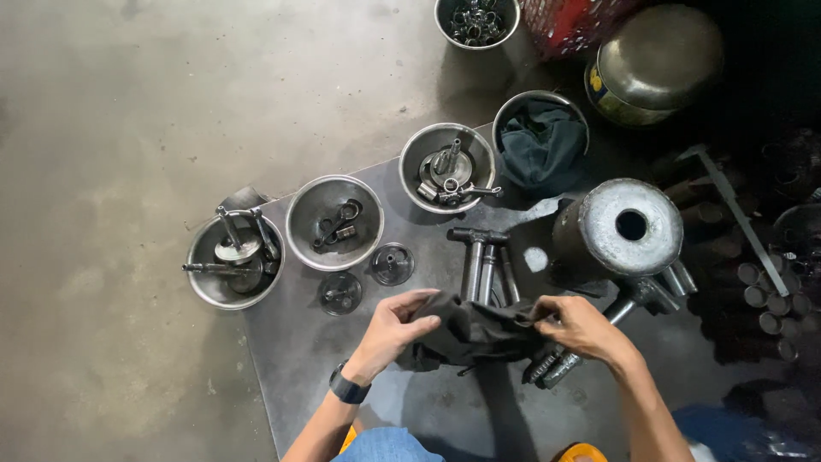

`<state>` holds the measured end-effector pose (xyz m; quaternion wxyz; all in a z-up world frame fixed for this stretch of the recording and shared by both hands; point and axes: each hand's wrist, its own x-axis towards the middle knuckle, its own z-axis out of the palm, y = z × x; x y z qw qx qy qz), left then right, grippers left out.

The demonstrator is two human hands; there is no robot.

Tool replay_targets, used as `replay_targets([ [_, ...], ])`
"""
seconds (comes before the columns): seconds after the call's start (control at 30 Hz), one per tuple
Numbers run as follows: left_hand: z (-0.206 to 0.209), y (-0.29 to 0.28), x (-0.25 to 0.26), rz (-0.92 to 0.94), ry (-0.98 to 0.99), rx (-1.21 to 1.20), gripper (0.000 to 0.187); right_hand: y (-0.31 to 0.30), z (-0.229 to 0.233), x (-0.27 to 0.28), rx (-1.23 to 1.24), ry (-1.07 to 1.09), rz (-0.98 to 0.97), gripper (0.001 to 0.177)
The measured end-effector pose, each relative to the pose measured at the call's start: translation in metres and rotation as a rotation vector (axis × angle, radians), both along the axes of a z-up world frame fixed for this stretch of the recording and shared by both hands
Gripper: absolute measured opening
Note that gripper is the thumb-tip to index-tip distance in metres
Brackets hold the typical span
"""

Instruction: The person operates a metal lathe, using a file to smooth a rotating cylindrical metal part. They then wipe the part with a cloth and use a caliper to measure its diameter. Finally, they move to a table to wipe and organize various metal components in bowls.

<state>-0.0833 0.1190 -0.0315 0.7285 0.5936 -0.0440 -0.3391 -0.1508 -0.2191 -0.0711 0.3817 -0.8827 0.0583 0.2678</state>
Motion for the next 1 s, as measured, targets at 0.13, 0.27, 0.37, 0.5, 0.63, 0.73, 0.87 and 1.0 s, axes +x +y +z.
replay_targets([
  [0.13, -0.008, -0.005, 0.004, -0.023, 0.001, 0.011, 0.041, 0.021, -0.004, 0.0, -0.173, 0.016, 0.01, 0.041],
  [0.27, 0.022, -0.019, 0.006, 0.06, -0.18, -0.003, 0.035, 0.025, -0.062, -0.009, 0.155, -0.12, -0.428, 0.035],
  [0.37, 0.048, -0.034, -0.007, -0.178, -0.457, -0.024, 0.035, 0.046, -0.029, 0.0, 0.767, 0.228, -0.78, 0.049],
  [0.5, 0.009, -0.041, -0.032, -0.815, -0.84, 0.127, 0.049, 0.053, -0.048, 0.004, 0.926, 0.225, -0.777, 0.04],
  [0.63, -0.046, -0.023, -0.022, -0.749, -0.96, 0.464, 0.037, 0.046, -0.077, -0.009, 1.058, 0.13, -0.799, 0.042],
  [0.73, -0.058, -0.02, -0.012, -0.522, -0.739, 0.581, 0.036, 0.045, -0.055, -0.011, 1.158, 0.129, -0.858, 0.041],
  [0.87, -0.028, -0.042, 0.006, -0.208, -0.948, 0.475, 0.052, 0.047, -0.03, -0.017, 1.12, 0.133, -0.731, 0.049],
  [1.0, -0.031, -0.063, 0.022, -0.151, -1.313, 0.299, 0.041, 0.017, -0.015, -0.028, 0.792, -0.001, -0.485, 0.068],
])
